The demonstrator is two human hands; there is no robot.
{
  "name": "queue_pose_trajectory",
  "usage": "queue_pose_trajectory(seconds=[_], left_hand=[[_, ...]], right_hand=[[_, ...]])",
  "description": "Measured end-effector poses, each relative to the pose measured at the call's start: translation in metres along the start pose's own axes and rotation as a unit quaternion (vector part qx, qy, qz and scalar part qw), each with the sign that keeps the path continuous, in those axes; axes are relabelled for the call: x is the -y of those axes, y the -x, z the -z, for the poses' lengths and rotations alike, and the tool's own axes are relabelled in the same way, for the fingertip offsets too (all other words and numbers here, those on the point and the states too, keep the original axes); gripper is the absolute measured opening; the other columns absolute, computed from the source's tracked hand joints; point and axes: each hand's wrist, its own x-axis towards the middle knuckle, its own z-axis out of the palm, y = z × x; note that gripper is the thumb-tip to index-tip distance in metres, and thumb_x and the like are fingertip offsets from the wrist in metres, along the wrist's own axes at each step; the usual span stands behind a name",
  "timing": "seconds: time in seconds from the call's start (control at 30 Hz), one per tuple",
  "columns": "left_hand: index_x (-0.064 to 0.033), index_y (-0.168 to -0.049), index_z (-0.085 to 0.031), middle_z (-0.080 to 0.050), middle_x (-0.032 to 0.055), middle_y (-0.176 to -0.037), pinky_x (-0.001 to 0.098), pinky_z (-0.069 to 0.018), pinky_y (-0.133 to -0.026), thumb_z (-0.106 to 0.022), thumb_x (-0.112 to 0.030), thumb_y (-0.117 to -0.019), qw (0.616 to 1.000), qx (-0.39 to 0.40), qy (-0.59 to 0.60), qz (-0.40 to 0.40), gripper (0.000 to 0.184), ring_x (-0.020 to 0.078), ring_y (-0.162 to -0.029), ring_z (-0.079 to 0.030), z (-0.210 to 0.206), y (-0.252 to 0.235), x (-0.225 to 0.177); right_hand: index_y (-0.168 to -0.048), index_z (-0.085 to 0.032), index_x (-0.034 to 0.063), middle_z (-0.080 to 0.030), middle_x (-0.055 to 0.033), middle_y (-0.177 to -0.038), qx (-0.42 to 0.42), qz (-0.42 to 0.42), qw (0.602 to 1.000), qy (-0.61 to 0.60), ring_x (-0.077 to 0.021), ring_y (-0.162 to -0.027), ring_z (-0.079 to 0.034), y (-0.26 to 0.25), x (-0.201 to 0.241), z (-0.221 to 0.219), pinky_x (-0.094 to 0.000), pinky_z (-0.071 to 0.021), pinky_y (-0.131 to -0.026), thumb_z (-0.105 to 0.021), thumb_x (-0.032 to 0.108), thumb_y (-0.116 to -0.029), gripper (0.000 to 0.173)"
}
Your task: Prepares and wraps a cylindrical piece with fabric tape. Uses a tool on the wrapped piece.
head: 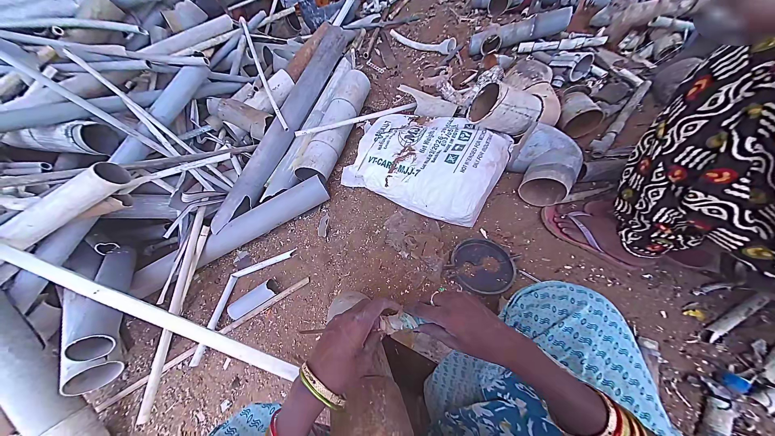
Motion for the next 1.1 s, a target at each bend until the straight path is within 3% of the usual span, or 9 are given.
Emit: queue_pose_trajectory(seconds=[0.13,0.27,0.43,0.53,0.63,0.77,0.9,1.07,1.1], left_hand=[[-0.0023,-0.132,-0.063,-0.064,0.0081,-0.087,0.0250,-0.0473,-0.059,-0.063,0.002,-0.0892,0.999,-0.021,0.038,-0.019,0.043,0.0120,-0.064,-0.055,0.009,0.002,0.004],[-0.0021,-0.129,-0.065,-0.067,0.0110,-0.089,0.0309,-0.0506,-0.056,-0.064,0.001,-0.0870,0.994,-0.097,-0.013,-0.052,0.042,0.0172,-0.060,-0.058,0.001,0.002,0.004],[-0.0006,-0.130,-0.063,-0.068,0.0102,-0.086,0.0313,-0.0522,-0.054,-0.064,0.002,-0.0850,0.986,-0.142,-0.025,-0.078,0.045,0.0180,-0.058,-0.060,-0.017,0.000,-0.003],[0.0001,-0.123,-0.064,-0.068,0.0097,-0.086,0.0279,-0.0500,-0.052,-0.064,0.001,-0.0854,0.983,-0.164,-0.015,-0.077,0.038,0.0142,-0.055,-0.057,-0.018,0.001,-0.004],[-0.0004,-0.097,-0.069,-0.064,0.0088,-0.080,0.0212,-0.0447,-0.050,-0.062,0.000,-0.0846,0.980,-0.183,0.002,-0.076,0.014,0.0088,-0.053,-0.051,-0.014,0.001,-0.003],[0.0018,-0.082,-0.069,-0.065,0.0113,-0.082,0.0242,-0.0452,-0.054,-0.061,0.003,-0.0836,0.985,-0.172,0.009,-0.019,0.008,0.0101,-0.058,-0.052,-0.007,-0.001,0.003],[0.0054,-0.088,-0.069,-0.061,0.0135,-0.085,0.0335,-0.0453,-0.061,-0.058,0.006,-0.0887,0.982,-0.165,0.009,0.093,0.011,0.0173,-0.065,-0.052,-0.001,-0.008,0.005],[0.0128,-0.099,-0.069,-0.070,0.0209,-0.092,0.0401,-0.0545,-0.084,-0.065,0.003,-0.0872,0.966,-0.233,0.047,0.102,0.016,0.0230,-0.086,-0.068,-0.007,-0.009,0.011],[0.0102,-0.094,-0.070,-0.069,0.0153,-0.086,0.0316,-0.0544,-0.080,-0.066,0.000,-0.0864,0.965,-0.241,0.061,0.083,0.013,0.0155,-0.082,-0.067,-0.009,-0.009,0.013]], right_hand=[[-0.105,-0.074,-0.0052,-0.071,-0.0194,-0.082,0.018,-0.051,0.989,-0.140,-0.0308,-0.070,-0.068,0.002,-0.016,0.004,-0.0454,-0.0538,-0.067,-0.065,0.015,-0.0942,0.025],[-0.108,-0.067,-0.0064,-0.056,-0.0042,-0.071,0.065,-0.228,0.934,-0.267,-0.0050,-0.057,-0.049,-0.004,-0.022,0.009,-0.0216,-0.0441,-0.056,-0.056,0.023,-0.1037,0.032],[-0.097,-0.064,-0.0044,-0.047,0.0037,-0.064,0.066,-0.300,0.889,-0.340,0.0007,-0.051,-0.043,-0.010,-0.011,-0.007,-0.0163,-0.0390,-0.052,-0.056,0.020,-0.1045,0.027],[-0.099,-0.062,0.0011,-0.047,0.0104,-0.058,-0.060,-0.371,0.778,-0.504,0.0035,-0.046,-0.044,-0.015,0.000,-0.011,-0.0122,-0.0406,-0.047,-0.048,0.007,-0.1050,0.016],[-0.088,-0.059,0.0109,-0.051,0.0090,-0.056,-0.155,-0.408,0.633,-0.640,0.0016,-0.042,-0.044,-0.020,0.005,-0.005,-0.0133,-0.0396,-0.043,-0.039,0.008,-0.1085,0.029],[-0.093,-0.059,0.0095,-0.053,0.0067,-0.057,-0.162,-0.386,0.522,-0.743,0.0034,-0.039,-0.044,-0.018,0.010,-0.001,-0.0100,-0.0396,-0.040,-0.031,0.017,-0.1119,0.034],[-0.087,-0.063,0.0156,-0.050,0.0109,-0.050,-0.105,-0.315,0.526,-0.783,0.0033,-0.039,-0.047,-0.012,0.012,0.001,-0.0114,-0.0434,-0.042,-0.029,0.017,-0.1079,0.039],[-0.084,-0.072,0.0271,-0.055,0.0156,-0.055,0.028,-0.180,0.576,-0.797,0.0047,-0.045,-0.053,-0.004,0.012,-0.007,-0.0129,-0.0473,-0.046,-0.067,0.033,-0.0974,0.016],[-0.087,-0.072,0.0269,-0.056,0.0165,-0.056,0.058,-0.152,0.586,-0.794,0.0054,-0.047,-0.055,-0.002,0.011,-0.010,-0.0125,-0.0478,-0.047,-0.069,0.038,-0.0964,0.014]])
